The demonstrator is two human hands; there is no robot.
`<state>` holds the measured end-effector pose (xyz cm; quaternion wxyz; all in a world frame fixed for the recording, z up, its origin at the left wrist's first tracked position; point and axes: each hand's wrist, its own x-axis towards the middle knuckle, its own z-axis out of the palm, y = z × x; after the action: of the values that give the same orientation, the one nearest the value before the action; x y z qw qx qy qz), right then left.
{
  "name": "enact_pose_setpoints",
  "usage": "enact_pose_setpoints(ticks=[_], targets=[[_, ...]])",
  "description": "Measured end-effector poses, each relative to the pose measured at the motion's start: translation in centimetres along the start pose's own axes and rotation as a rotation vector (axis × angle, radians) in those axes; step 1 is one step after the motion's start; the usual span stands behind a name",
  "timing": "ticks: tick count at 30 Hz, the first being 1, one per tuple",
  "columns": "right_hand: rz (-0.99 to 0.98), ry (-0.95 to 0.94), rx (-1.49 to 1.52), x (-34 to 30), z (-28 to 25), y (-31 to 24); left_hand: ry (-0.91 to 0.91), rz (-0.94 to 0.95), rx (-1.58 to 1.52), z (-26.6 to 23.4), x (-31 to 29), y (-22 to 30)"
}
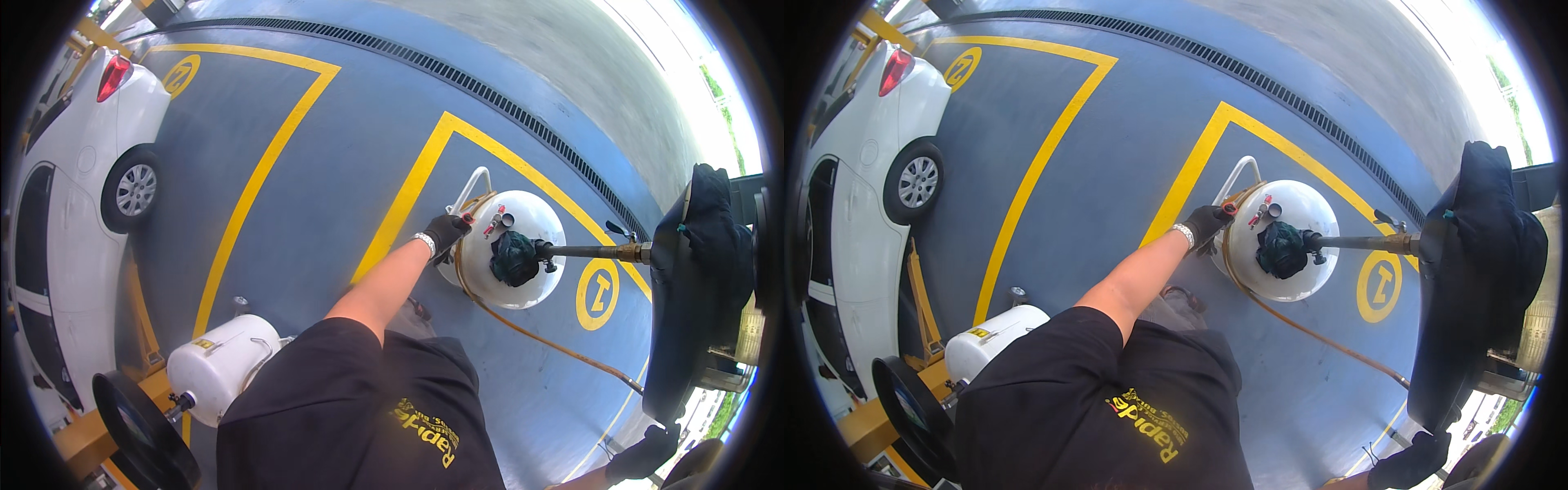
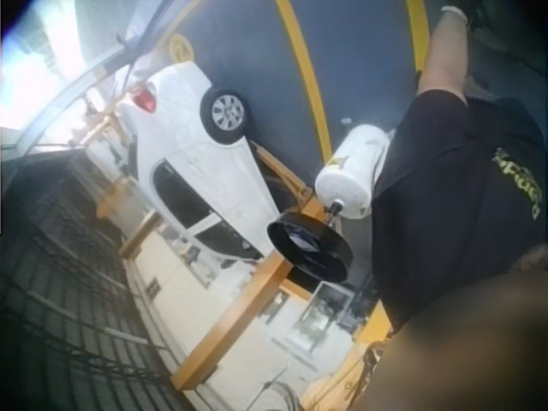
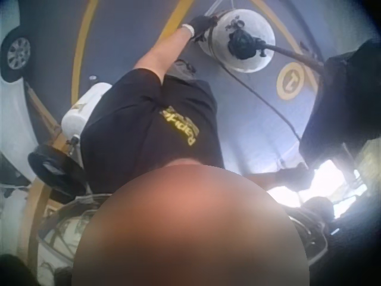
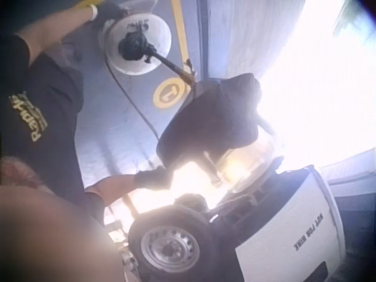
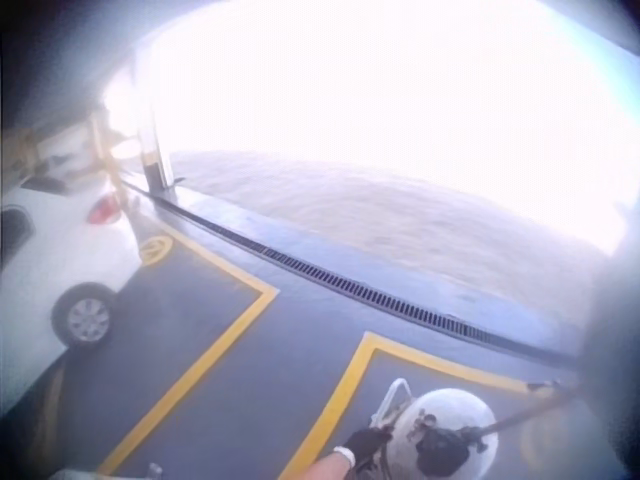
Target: The person moves an oil drain cart, retrieves a spray can from a tool cart, and sprays lubricant onto the underside of a vehicle raised on a lift. The person also handles several boxed auto parts and a rag during the sequence.
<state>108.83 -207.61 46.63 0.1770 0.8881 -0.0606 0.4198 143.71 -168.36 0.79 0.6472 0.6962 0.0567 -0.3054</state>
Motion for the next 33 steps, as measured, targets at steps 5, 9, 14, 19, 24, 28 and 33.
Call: enact_pose_setpoints(ticks=[5,9,14,19,24,28,33], targets=[[-0.013,-0.027,0.184,1.0,2.1,4.8,0.107,-0.007,-0.108,2.4,-0.8,-0.6],[0.041,-0.148,0.208,1.8,5.1,7.4,0.504,0.308,0.478,3.3,-0.7,-1.1],[0.030,-0.166,0.480,2.6,7.6,9.5,0.561,0.039,-0.192,2.6,-4.8,-2.3],[-0.169,0.037,0.258,2.7,11.5,14.1,0.552,0.035,-0.383,6.6,-10.4,-5.5],[-0.174,0.021,0.392,5.8,16.7,18.8,0.676,0.073,-0.545,13.6,-10.7,-9.7],[-0.363,-0.104,0.685,8.1,17.3,20.0,0.644,0.055,-0.608,20.6,-11.0,-12.2],[-0.423,-0.353,0.743,11.5,15.4,18.8,0.715,0.155,-0.511,26.5,-12.1,-8.7]])
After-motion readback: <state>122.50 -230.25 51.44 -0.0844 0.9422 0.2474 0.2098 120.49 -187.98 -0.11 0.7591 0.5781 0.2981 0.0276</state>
